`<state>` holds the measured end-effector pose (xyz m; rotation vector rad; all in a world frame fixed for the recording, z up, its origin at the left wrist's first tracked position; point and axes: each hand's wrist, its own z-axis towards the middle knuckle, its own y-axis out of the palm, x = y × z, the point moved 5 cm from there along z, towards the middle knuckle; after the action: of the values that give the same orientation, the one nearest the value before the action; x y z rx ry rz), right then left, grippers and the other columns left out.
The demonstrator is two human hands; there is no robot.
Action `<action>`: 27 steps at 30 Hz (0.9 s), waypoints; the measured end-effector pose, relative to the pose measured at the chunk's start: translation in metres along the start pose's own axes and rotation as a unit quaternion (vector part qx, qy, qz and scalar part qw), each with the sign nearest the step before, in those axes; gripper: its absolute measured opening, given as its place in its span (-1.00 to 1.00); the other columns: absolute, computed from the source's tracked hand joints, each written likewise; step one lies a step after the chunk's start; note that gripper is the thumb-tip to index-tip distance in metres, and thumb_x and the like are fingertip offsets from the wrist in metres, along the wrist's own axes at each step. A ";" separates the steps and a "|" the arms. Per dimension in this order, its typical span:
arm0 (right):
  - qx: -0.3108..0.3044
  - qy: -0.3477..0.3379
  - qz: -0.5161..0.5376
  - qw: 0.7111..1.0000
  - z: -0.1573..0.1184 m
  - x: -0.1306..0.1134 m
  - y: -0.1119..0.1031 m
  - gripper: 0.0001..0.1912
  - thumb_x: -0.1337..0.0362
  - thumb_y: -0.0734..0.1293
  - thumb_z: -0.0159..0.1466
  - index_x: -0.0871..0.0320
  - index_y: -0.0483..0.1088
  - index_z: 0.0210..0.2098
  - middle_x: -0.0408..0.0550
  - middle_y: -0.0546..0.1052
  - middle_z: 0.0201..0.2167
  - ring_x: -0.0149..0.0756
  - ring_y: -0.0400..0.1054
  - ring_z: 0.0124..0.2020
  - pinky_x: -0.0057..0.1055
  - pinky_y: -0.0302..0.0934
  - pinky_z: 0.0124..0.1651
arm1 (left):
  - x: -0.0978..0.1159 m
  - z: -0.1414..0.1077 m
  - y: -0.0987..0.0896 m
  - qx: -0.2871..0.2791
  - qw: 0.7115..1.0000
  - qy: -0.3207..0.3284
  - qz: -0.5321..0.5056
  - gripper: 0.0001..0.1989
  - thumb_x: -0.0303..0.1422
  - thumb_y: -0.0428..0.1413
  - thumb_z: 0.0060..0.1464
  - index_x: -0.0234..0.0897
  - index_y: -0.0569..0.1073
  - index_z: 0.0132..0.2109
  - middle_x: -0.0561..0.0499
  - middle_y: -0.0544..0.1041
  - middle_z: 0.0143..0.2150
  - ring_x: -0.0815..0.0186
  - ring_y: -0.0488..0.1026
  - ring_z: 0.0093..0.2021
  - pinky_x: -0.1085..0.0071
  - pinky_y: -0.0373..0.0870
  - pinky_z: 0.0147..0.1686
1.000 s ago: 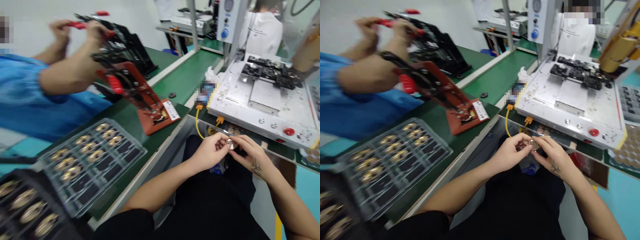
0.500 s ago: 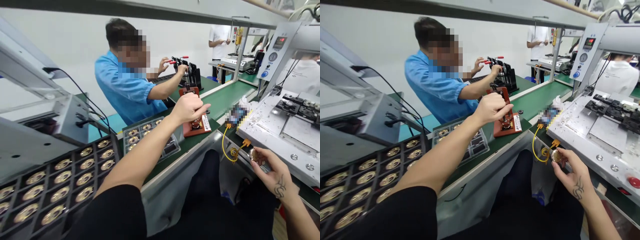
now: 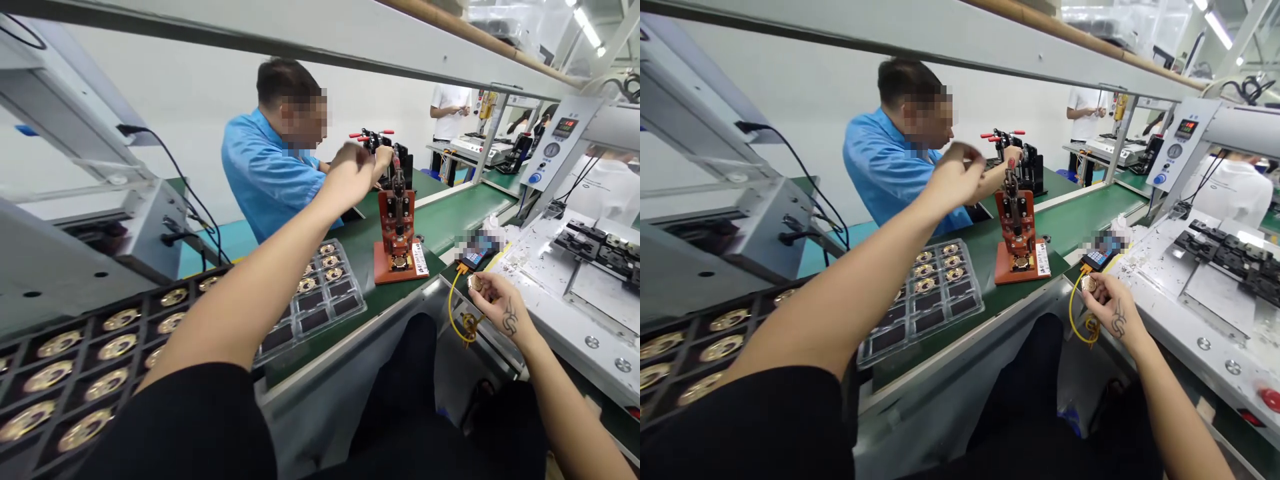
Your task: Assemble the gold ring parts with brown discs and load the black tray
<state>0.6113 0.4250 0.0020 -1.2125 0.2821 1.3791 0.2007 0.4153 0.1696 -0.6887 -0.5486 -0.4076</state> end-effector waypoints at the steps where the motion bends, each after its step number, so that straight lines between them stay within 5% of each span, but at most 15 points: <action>1: -0.007 0.003 0.003 1.000 0.004 0.003 0.006 -0.62 -0.01 0.46 0.38 0.10 0.53 0.04 -0.09 0.54 -0.38 -0.27 0.41 -0.42 -0.29 0.40 -0.35 | -0.013 -0.021 -0.001 -0.032 0.998 -0.022 0.043 -0.78 -0.25 0.12 0.41 -0.28 0.58 -0.14 -0.11 0.69 -0.21 0.19 0.60 -0.22 0.30 0.46 -0.15; 3: -0.022 -0.001 0.011 1.000 0.015 0.009 0.020 -0.61 0.00 0.45 0.38 0.10 0.52 0.05 -0.09 0.54 -0.36 -0.28 0.39 -0.43 -0.30 0.38 -0.36 | -0.036 -0.070 0.018 -0.213 0.970 -0.095 0.062 -0.77 -0.25 0.18 0.29 -0.28 0.63 -0.28 -0.05 0.65 -0.40 0.18 0.58 -0.35 0.32 0.45 -0.26; 5: -0.046 -0.013 0.022 0.999 0.033 0.013 0.041 -0.62 0.02 0.44 0.37 0.12 0.51 0.06 -0.07 0.55 -0.34 -0.29 0.37 -0.42 -0.30 0.36 -0.34 | -0.050 -0.121 0.050 -0.391 0.908 -0.147 0.026 -0.77 -0.22 0.23 0.20 -0.27 0.68 -0.31 -0.01 0.65 -0.46 0.20 0.59 -0.42 0.36 0.45 -0.31; 8: -0.082 -0.030 0.031 0.996 0.065 0.019 0.075 -0.64 0.06 0.43 0.33 0.13 0.52 0.01 -0.07 0.54 -0.32 -0.29 0.37 -0.38 -0.32 0.36 -0.30 | -0.058 -0.154 0.090 -0.390 0.907 -0.158 0.022 -0.78 -0.22 0.27 0.13 -0.27 0.70 -0.19 0.02 0.63 -0.48 0.21 0.58 -0.45 0.38 0.44 -0.36; 14: -0.096 -0.027 0.022 0.995 0.097 0.037 0.107 -0.60 0.03 0.44 0.30 0.16 0.51 0.01 -0.07 0.55 -0.33 -0.29 0.37 -0.40 -0.33 0.37 -0.30 | -0.065 -0.154 0.131 -0.308 0.943 -0.130 0.014 -0.71 -0.33 0.34 -0.03 -0.28 0.67 -0.11 0.00 0.66 -0.33 0.16 0.59 -0.27 0.40 0.40 -0.29; 20: -0.147 -0.040 0.016 0.988 0.108 0.048 0.135 -0.61 0.01 0.42 0.33 0.15 0.52 0.00 -0.06 0.58 -0.33 -0.28 0.39 -0.40 -0.32 0.39 -0.29 | -0.067 -0.157 0.107 -0.286 0.948 -0.139 -0.030 -0.76 -0.25 0.36 -0.04 -0.28 0.62 -0.25 0.05 0.56 -0.43 0.26 0.49 -0.37 0.41 0.34 -0.35; 23: -0.183 -0.062 0.008 0.981 0.124 0.051 0.164 -0.65 0.06 0.45 0.28 0.14 0.56 -0.05 -0.06 0.57 -0.28 -0.29 0.39 -0.39 -0.32 0.40 -0.25 | -0.068 -0.160 0.073 -0.289 0.943 -0.157 -0.051 -0.68 -0.17 0.38 -0.05 -0.27 0.61 -0.20 0.09 0.55 -0.43 0.32 0.46 -0.43 0.42 0.35 -0.39; 27: -0.214 -0.097 -0.010 0.972 0.145 0.048 0.194 -0.73 0.15 0.55 0.17 0.12 0.62 -0.16 0.00 0.57 -0.17 -0.18 0.47 -0.21 -0.24 0.45 -0.04 | -0.074 -0.169 0.017 -0.255 0.912 -0.263 -0.184 -0.56 -0.16 0.43 -0.05 -0.26 0.51 -0.10 0.06 0.60 -0.33 0.31 0.55 -0.43 0.39 0.49 -0.39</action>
<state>0.3925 0.5158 -0.0666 -1.4086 -0.1751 1.5782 0.2082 0.3234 0.0087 -1.2217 -1.1138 -0.7416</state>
